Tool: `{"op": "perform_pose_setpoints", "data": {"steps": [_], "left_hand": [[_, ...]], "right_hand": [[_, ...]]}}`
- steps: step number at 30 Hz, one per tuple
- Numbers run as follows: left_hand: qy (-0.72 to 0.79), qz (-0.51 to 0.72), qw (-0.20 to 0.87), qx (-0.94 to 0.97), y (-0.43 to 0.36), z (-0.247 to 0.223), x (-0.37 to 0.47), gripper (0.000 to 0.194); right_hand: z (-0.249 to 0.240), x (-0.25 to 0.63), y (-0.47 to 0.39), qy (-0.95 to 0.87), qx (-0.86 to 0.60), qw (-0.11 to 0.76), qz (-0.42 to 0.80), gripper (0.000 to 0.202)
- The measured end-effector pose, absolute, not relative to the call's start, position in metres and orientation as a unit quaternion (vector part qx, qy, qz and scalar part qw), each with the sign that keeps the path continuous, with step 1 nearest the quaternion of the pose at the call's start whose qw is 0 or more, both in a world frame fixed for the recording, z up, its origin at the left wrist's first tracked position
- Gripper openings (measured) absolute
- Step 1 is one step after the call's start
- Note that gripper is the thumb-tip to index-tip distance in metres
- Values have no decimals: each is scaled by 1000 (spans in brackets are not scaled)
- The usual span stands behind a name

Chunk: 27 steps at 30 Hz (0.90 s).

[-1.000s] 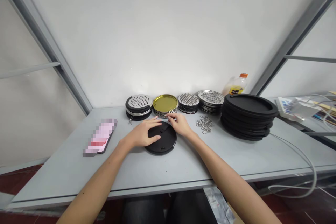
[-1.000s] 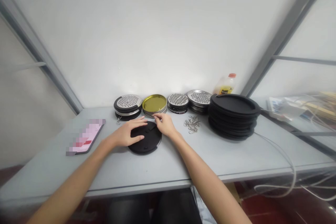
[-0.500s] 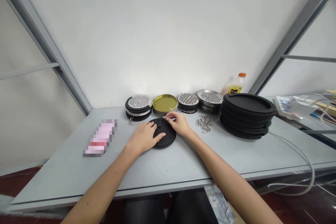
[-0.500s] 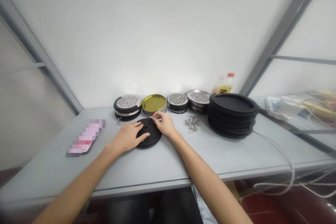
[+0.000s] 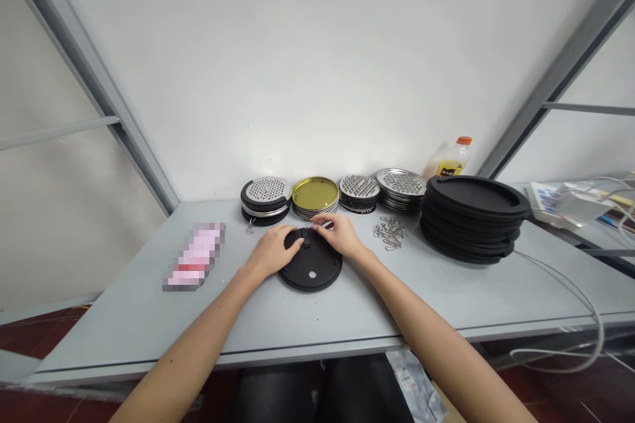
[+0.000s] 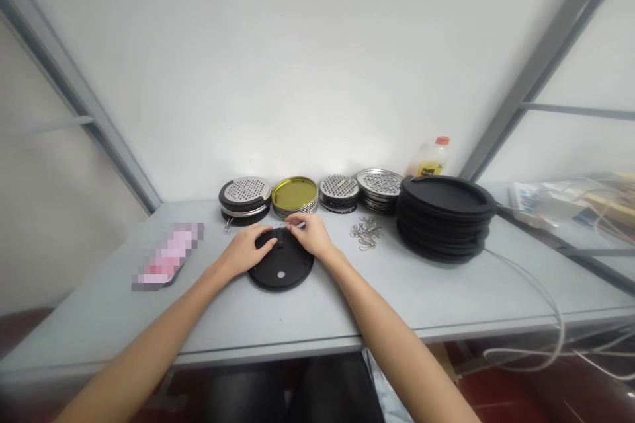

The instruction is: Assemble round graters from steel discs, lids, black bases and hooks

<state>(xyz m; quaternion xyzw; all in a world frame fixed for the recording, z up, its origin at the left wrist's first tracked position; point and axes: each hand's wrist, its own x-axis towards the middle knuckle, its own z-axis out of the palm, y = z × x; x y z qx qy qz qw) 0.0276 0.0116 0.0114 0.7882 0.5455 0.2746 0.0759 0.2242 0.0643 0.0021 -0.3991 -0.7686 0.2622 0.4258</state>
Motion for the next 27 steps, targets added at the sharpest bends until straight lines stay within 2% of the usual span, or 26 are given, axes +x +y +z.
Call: {"op": "perform_pose_setpoints", "data": {"steps": [6,13,27], "left_hand": [[533,298,88,787,12,9,27,29],[522,332,88,781,15,8,31,25],[550,368,128,739,31,1,38,17]], "right_hand": [[-1,223,64,-784,-400,415,230,13],[-6,219,65,-795,-378,404,250,12],[-1,223,62,-855,-345,345,174,31]]}}
